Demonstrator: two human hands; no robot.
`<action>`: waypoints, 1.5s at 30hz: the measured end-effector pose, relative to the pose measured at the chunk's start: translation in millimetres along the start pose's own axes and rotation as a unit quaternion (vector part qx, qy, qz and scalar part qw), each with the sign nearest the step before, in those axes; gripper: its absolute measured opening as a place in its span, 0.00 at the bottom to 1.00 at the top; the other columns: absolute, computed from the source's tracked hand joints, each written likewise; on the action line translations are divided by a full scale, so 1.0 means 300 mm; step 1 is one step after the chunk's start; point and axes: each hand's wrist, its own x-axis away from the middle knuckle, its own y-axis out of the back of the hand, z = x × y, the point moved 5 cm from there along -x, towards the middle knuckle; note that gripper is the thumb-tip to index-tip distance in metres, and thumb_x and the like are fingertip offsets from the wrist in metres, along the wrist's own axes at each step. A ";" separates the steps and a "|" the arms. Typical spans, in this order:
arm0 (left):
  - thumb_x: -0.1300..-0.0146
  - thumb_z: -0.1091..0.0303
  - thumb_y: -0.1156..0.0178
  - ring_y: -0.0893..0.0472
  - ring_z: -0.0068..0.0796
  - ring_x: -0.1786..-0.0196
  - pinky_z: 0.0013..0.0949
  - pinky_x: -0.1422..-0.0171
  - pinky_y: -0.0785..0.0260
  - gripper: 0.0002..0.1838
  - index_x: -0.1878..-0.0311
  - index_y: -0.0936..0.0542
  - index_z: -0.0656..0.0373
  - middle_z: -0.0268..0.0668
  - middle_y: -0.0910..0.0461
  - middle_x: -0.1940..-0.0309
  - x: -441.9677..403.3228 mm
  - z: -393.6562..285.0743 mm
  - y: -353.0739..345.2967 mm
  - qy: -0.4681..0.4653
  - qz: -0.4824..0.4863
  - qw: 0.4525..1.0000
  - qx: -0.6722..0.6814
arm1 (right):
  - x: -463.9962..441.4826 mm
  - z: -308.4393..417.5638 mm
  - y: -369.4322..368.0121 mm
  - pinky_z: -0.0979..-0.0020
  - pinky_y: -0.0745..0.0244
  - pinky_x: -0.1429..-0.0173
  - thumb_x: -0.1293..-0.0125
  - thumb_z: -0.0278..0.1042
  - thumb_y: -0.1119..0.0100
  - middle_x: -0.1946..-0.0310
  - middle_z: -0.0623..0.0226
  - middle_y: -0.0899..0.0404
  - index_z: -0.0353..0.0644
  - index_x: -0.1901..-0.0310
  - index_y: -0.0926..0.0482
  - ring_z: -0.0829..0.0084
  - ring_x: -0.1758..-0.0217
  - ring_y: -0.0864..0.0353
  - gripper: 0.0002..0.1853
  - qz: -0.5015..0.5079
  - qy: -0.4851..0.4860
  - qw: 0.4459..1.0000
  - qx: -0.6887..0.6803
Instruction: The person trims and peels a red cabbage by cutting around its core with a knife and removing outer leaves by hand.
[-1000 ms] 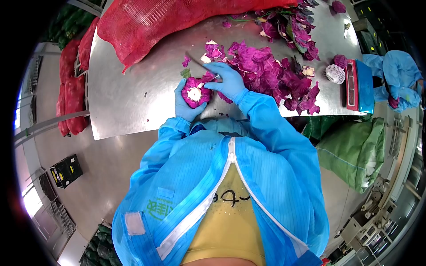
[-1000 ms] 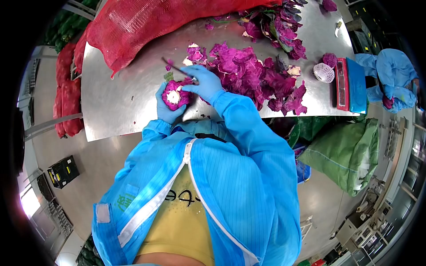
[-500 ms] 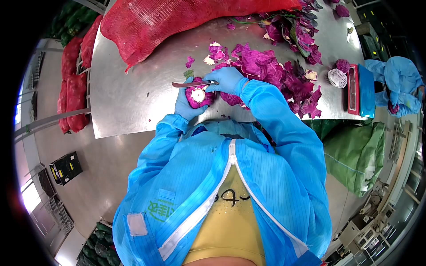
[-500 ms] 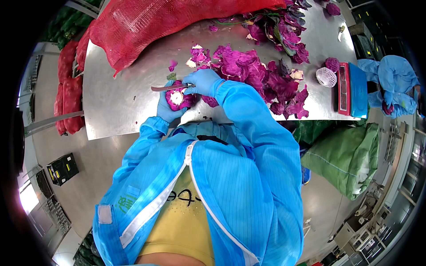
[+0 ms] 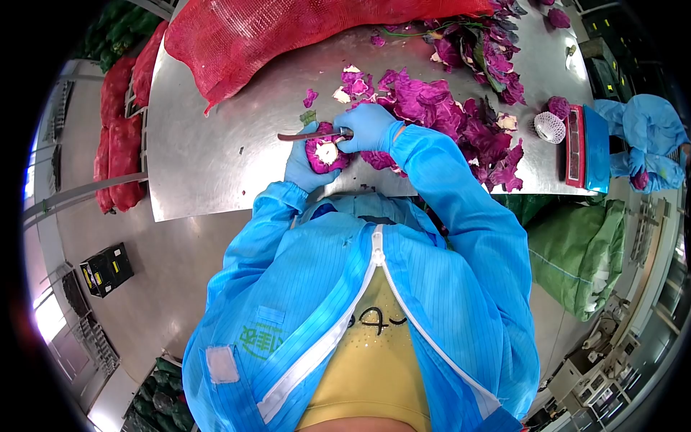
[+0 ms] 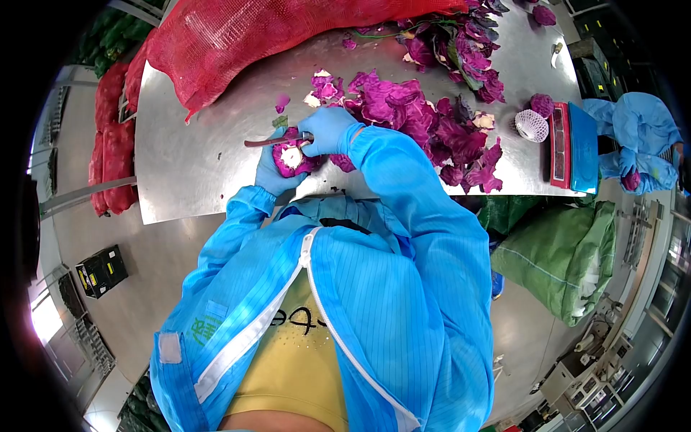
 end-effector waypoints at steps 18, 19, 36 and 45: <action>0.70 0.66 0.22 0.33 0.34 0.35 0.35 0.29 0.40 0.65 0.27 0.53 0.57 0.41 0.32 0.39 -0.009 -0.095 -0.004 -0.062 0.000 0.990 -0.127 | 0.077 -0.008 -0.086 0.60 0.24 0.67 0.43 0.47 0.42 0.67 0.66 0.20 0.54 0.49 0.24 0.63 0.67 0.18 0.19 -0.213 -0.015 0.977 0.019; 0.70 0.66 0.22 0.33 0.34 0.35 0.35 0.29 0.40 0.65 0.27 0.53 0.57 0.41 0.32 0.39 -0.016 -0.115 0.001 -0.061 0.001 0.990 -0.127 | 0.072 -0.008 -0.088 0.60 0.24 0.68 0.43 0.47 0.42 0.67 0.66 0.19 0.55 0.49 0.24 0.63 0.67 0.18 0.19 -0.189 -0.024 0.981 0.035; 0.73 0.60 0.24 0.31 0.46 0.37 0.41 0.32 0.35 0.51 0.35 0.31 0.50 0.47 0.33 0.40 -0.010 -0.182 -0.023 -0.148 -0.010 0.919 -0.365 | 0.108 -0.072 -0.171 0.75 0.28 0.73 0.43 0.27 0.43 0.81 0.68 0.24 0.40 0.61 0.20 0.80 0.80 0.25 0.08 -0.301 -0.160 0.804 -0.487; 0.72 0.59 0.24 0.30 0.46 0.38 0.41 0.33 0.34 0.51 0.36 0.30 0.53 0.48 0.32 0.42 -0.008 -0.166 -0.006 -0.161 -0.021 0.918 -0.362 | 0.093 -0.057 -0.161 0.69 0.25 0.70 0.41 0.31 0.43 0.73 0.64 0.19 0.46 0.55 0.21 0.70 0.75 0.20 0.12 -0.304 -0.092 0.859 -0.401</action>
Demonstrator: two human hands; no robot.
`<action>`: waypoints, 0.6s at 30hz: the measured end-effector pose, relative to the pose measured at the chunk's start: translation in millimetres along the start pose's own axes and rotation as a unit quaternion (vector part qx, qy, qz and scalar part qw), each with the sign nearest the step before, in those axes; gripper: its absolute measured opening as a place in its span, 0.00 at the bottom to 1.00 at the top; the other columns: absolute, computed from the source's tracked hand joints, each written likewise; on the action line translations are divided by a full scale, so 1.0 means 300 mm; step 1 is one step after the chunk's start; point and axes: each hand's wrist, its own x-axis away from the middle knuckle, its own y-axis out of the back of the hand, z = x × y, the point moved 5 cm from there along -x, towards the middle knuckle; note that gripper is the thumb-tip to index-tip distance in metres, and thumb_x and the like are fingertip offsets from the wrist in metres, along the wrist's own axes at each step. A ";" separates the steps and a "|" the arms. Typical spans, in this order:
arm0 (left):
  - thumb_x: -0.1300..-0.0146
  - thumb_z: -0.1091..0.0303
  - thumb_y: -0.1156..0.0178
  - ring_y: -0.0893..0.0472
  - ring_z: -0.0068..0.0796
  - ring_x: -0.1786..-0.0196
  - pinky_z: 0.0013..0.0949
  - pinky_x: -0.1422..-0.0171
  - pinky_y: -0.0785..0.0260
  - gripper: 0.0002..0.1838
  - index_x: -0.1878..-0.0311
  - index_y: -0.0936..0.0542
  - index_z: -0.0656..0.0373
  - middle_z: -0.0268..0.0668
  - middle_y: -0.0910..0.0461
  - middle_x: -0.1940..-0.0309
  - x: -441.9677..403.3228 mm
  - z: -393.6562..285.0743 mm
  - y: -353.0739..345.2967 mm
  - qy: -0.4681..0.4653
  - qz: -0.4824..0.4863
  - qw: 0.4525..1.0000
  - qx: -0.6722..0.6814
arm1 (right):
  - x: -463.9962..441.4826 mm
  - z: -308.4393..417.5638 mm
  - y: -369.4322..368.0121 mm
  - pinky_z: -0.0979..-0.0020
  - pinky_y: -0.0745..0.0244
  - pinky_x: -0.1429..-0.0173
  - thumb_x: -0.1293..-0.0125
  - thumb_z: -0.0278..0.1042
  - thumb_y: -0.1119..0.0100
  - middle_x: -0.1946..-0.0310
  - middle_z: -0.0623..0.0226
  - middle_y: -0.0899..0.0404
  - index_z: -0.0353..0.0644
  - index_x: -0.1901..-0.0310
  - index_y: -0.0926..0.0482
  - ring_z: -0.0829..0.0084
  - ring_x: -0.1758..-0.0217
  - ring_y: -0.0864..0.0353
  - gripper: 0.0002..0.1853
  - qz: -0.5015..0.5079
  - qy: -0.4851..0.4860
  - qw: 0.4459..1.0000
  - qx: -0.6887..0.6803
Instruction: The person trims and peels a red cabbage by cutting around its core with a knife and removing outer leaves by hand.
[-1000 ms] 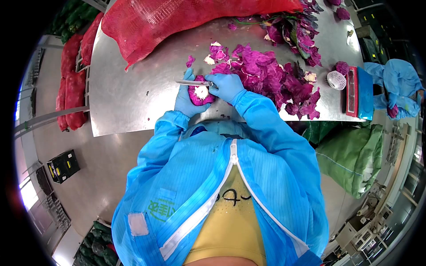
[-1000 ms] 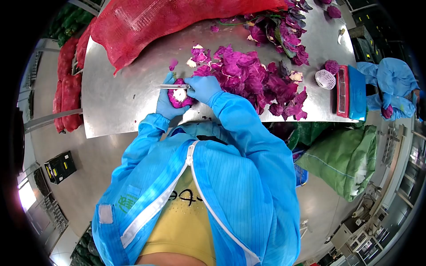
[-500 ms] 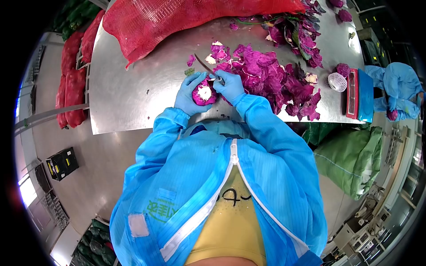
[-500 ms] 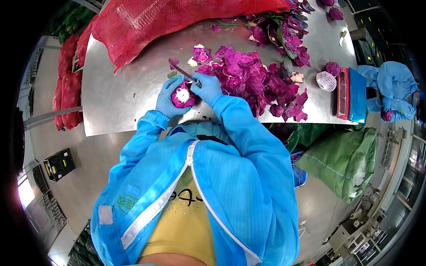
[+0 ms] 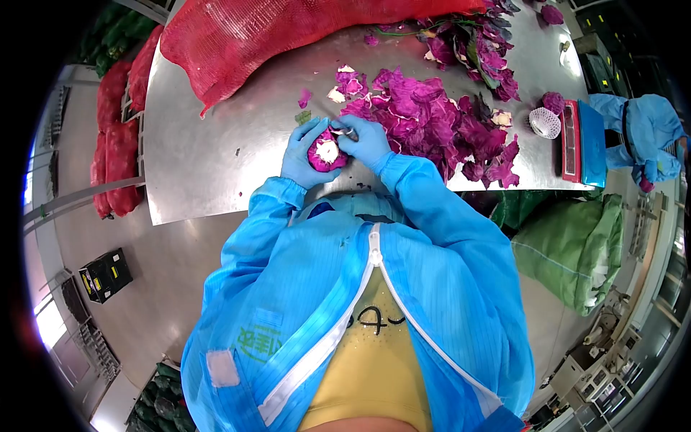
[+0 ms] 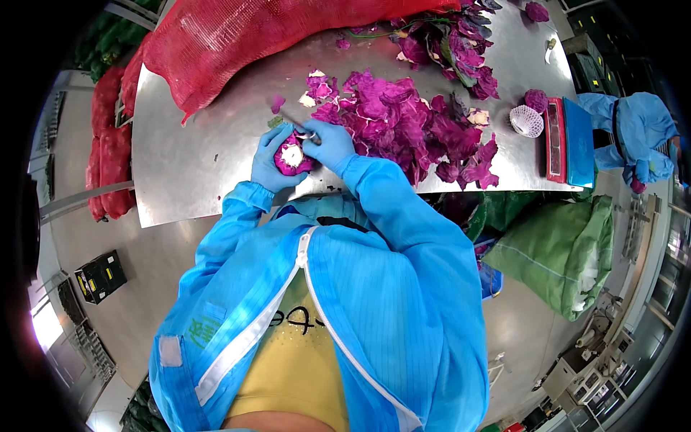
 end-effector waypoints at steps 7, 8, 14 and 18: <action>0.72 0.60 0.24 0.31 0.45 0.37 0.41 0.32 0.35 0.51 0.35 0.31 0.52 0.46 0.33 0.40 0.001 -0.015 -0.005 0.000 0.018 1.000 0.008 | 0.000 -0.023 -0.001 0.66 0.25 0.70 0.39 0.40 0.40 0.72 0.60 0.19 0.44 0.55 0.23 0.69 0.76 0.20 0.14 0.001 -0.015 0.990 0.144; 0.72 0.61 0.24 0.32 0.44 0.36 0.41 0.32 0.36 0.51 0.35 0.31 0.52 0.46 0.33 0.40 -0.001 -0.020 -0.008 0.002 0.020 1.000 -0.003 | 0.000 -0.069 -0.001 0.70 0.27 0.74 0.37 0.40 0.40 0.74 0.61 0.19 0.42 0.56 0.23 0.73 0.80 0.22 0.13 -0.025 -0.118 0.993 0.014; 0.70 0.61 0.24 0.32 0.45 0.36 0.40 0.31 0.37 0.51 0.34 0.32 0.53 0.46 0.34 0.39 0.024 0.007 0.000 -0.005 -0.018 1.000 0.010 | -0.001 -0.151 0.019 0.77 0.33 0.80 0.35 0.35 0.41 0.76 0.67 0.21 0.40 0.59 0.22 0.81 0.84 0.29 0.08 -0.144 -0.162 0.945 -0.246; 0.72 0.61 0.23 0.33 0.44 0.36 0.39 0.31 0.37 0.52 0.34 0.32 0.50 0.46 0.35 0.39 0.025 0.015 0.000 0.013 -0.023 0.998 0.050 | -0.008 -0.098 0.014 0.73 0.25 0.71 0.38 0.36 0.37 0.65 0.62 0.18 0.43 0.48 0.25 0.73 0.76 0.22 0.17 -0.037 -0.171 0.982 -0.065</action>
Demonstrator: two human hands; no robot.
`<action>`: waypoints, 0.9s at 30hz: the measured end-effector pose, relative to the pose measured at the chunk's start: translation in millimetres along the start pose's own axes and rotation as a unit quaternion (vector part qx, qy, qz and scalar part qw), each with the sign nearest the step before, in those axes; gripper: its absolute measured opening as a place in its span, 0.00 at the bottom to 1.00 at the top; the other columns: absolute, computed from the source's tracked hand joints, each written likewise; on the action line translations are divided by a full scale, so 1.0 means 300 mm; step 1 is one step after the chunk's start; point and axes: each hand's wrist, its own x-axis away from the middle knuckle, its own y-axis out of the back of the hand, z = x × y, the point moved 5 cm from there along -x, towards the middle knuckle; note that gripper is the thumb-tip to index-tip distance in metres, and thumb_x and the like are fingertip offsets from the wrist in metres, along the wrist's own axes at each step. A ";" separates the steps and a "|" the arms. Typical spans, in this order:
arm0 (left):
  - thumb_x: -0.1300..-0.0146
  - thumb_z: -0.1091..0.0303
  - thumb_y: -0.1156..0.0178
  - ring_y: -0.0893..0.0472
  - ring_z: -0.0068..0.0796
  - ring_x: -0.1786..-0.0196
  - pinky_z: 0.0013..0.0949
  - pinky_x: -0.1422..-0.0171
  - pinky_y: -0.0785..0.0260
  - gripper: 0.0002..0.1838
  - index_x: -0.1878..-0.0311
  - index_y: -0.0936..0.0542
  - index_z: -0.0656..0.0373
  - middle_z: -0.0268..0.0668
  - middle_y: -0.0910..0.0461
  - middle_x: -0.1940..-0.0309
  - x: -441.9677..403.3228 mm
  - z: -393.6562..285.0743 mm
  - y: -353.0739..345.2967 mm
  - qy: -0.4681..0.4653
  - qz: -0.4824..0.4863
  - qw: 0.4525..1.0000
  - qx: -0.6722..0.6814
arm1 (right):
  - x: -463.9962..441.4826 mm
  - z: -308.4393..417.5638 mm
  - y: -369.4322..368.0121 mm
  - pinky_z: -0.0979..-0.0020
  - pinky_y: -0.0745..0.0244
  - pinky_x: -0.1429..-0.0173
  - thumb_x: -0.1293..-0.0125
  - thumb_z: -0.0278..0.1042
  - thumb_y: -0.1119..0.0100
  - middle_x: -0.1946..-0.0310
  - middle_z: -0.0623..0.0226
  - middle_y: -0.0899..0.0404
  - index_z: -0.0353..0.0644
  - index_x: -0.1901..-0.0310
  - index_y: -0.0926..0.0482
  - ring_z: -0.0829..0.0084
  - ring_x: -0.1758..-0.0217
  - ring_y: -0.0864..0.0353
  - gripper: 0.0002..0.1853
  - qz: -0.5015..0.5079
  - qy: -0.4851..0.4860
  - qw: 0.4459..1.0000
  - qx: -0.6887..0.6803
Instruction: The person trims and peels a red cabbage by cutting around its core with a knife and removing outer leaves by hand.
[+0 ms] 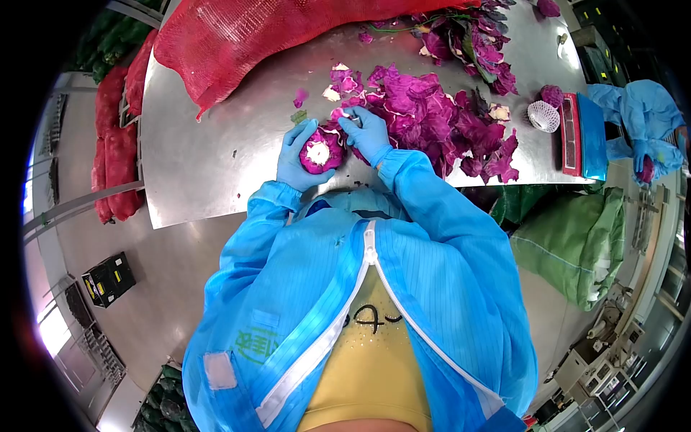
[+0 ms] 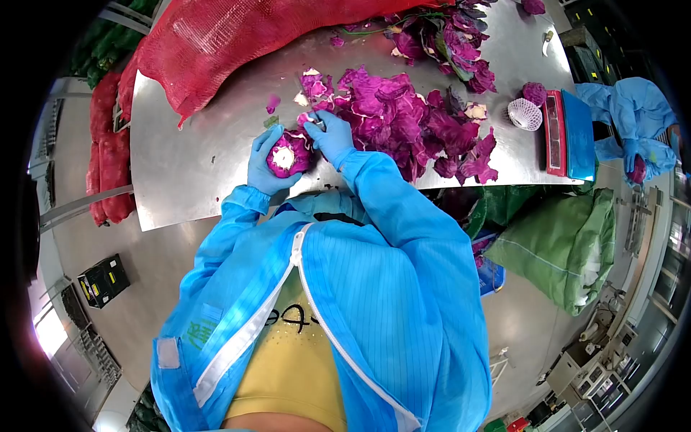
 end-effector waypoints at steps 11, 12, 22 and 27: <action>0.72 0.61 0.23 0.34 0.45 0.35 0.42 0.30 0.38 0.52 0.34 0.32 0.50 0.45 0.36 0.39 0.001 0.016 0.003 -0.061 0.003 0.998 0.005 | -0.106 -0.034 -0.036 0.69 0.28 0.49 0.52 0.49 0.26 0.60 0.63 0.20 0.43 0.52 0.20 0.68 0.55 0.22 0.27 0.231 -0.015 0.971 0.061; 0.72 0.62 0.23 0.34 0.45 0.35 0.42 0.30 0.38 0.52 0.34 0.32 0.50 0.45 0.35 0.39 -0.004 0.011 0.004 -0.061 0.009 0.998 -0.001 | -0.085 0.035 -0.022 0.72 0.28 0.50 0.52 0.49 0.25 0.63 0.66 0.18 0.41 0.53 0.20 0.74 0.59 0.22 0.27 0.245 -0.061 0.962 0.110; 0.71 0.60 0.23 0.33 0.44 0.37 0.40 0.31 0.37 0.52 0.34 0.32 0.53 0.46 0.35 0.42 0.001 0.036 -0.003 -0.015 0.045 0.999 -0.027 | -0.085 0.145 -0.046 0.58 0.24 0.58 0.39 0.45 0.42 0.66 0.58 0.19 0.47 0.54 0.21 0.56 0.61 0.19 0.15 0.256 0.214 0.801 0.497; 0.71 0.59 0.23 0.32 0.45 0.38 0.41 0.32 0.36 0.51 0.35 0.32 0.53 0.47 0.35 0.42 -0.005 0.010 0.006 -0.035 0.024 0.999 -0.015 | -0.082 0.066 -0.025 0.56 0.24 0.57 0.41 0.43 0.43 0.67 0.55 0.19 0.49 0.58 0.20 0.53 0.62 0.19 0.12 0.163 0.178 0.833 0.497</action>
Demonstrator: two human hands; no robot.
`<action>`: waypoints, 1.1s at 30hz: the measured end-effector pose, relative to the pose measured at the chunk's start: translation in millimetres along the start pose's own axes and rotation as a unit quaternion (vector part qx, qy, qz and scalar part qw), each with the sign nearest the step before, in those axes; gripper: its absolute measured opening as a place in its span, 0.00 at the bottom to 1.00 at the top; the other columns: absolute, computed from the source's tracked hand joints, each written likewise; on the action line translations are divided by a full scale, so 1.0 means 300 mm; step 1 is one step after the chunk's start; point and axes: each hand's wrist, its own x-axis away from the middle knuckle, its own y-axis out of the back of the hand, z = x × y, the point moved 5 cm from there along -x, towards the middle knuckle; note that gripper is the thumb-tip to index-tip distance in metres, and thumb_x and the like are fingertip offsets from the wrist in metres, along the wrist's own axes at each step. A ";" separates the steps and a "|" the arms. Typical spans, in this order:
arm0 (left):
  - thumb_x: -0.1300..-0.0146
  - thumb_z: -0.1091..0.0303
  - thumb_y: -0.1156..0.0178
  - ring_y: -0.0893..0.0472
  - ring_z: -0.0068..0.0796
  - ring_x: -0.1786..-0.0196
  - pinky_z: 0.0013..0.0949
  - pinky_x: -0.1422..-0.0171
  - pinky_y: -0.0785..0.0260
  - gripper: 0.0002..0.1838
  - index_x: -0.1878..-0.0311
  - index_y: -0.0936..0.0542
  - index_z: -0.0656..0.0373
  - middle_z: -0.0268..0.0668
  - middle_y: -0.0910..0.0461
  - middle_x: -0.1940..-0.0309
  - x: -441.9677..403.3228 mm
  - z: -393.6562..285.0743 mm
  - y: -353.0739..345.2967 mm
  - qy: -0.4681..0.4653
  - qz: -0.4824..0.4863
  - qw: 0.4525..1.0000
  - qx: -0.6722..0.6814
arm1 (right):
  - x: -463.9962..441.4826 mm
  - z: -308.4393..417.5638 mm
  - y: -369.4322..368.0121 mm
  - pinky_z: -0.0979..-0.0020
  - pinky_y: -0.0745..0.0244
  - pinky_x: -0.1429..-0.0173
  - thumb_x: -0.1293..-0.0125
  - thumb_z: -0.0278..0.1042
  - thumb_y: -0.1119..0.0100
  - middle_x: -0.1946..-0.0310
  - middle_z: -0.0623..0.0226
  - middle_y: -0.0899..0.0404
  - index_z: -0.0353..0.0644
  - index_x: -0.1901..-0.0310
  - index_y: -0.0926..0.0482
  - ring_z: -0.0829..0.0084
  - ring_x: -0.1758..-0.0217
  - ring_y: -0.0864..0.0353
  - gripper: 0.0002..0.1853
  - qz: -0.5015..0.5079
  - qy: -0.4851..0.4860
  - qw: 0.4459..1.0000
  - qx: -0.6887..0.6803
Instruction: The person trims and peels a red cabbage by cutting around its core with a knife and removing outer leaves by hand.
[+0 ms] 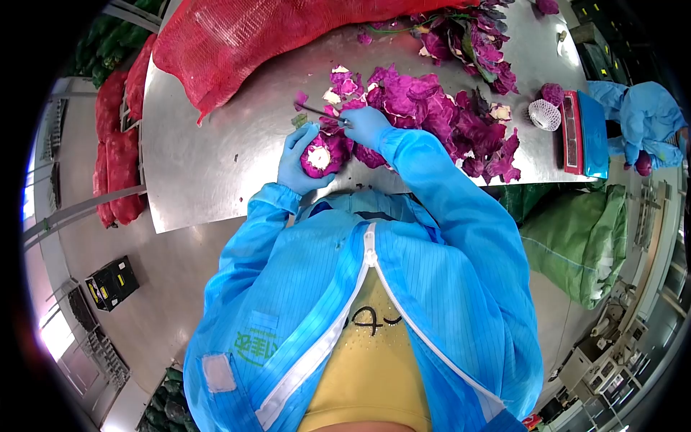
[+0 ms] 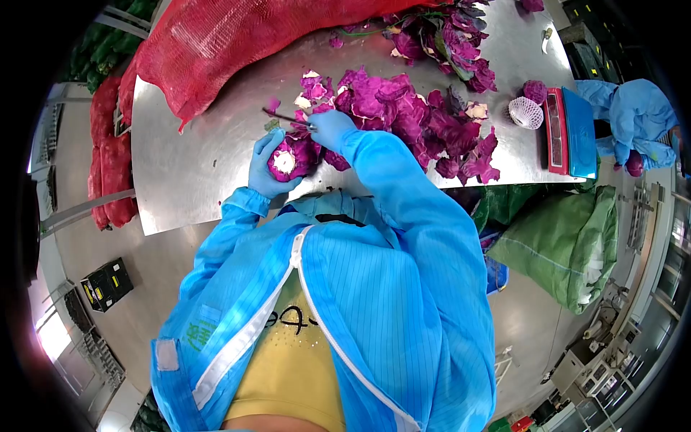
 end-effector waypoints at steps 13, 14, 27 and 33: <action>0.70 0.61 0.23 0.35 0.44 0.34 0.41 0.29 0.40 0.52 0.34 0.35 0.53 0.45 0.36 0.38 0.025 0.032 0.000 -0.022 -0.031 0.999 0.039 | 0.075 -0.010 -0.021 0.60 0.24 0.59 0.48 0.39 0.35 0.70 0.53 0.19 0.41 0.64 0.21 0.54 0.64 0.18 0.13 -0.176 -0.125 0.943 -0.252; 0.71 0.61 0.22 0.35 0.44 0.34 0.41 0.29 0.39 0.52 0.34 0.34 0.51 0.45 0.36 0.39 0.030 0.035 0.002 -0.018 -0.042 0.998 0.045 | 0.078 -0.007 -0.022 0.59 0.24 0.60 0.48 0.39 0.35 0.71 0.53 0.20 0.40 0.65 0.21 0.53 0.65 0.19 0.13 -0.152 -0.141 0.955 -0.211; 0.71 0.63 0.23 0.33 0.41 0.35 0.39 0.30 0.39 0.54 0.33 0.36 0.55 0.44 0.34 0.39 0.060 0.053 0.018 0.010 -0.091 0.993 0.077 | 0.157 0.021 -0.107 0.73 0.32 0.72 0.44 0.29 0.38 0.80 0.67 0.25 0.38 0.67 0.24 0.82 0.76 0.28 0.06 -0.325 -0.224 0.798 -0.456; 0.72 0.63 0.22 0.33 0.41 0.36 0.39 0.30 0.39 0.56 0.32 0.38 0.57 0.44 0.36 0.38 0.086 0.087 -0.005 0.032 -0.114 0.989 0.084 | 0.210 0.038 -0.107 0.73 0.31 0.70 0.47 0.29 0.35 0.79 0.68 0.26 0.37 0.64 0.24 0.81 0.76 0.30 0.10 -0.323 -0.254 0.744 -0.527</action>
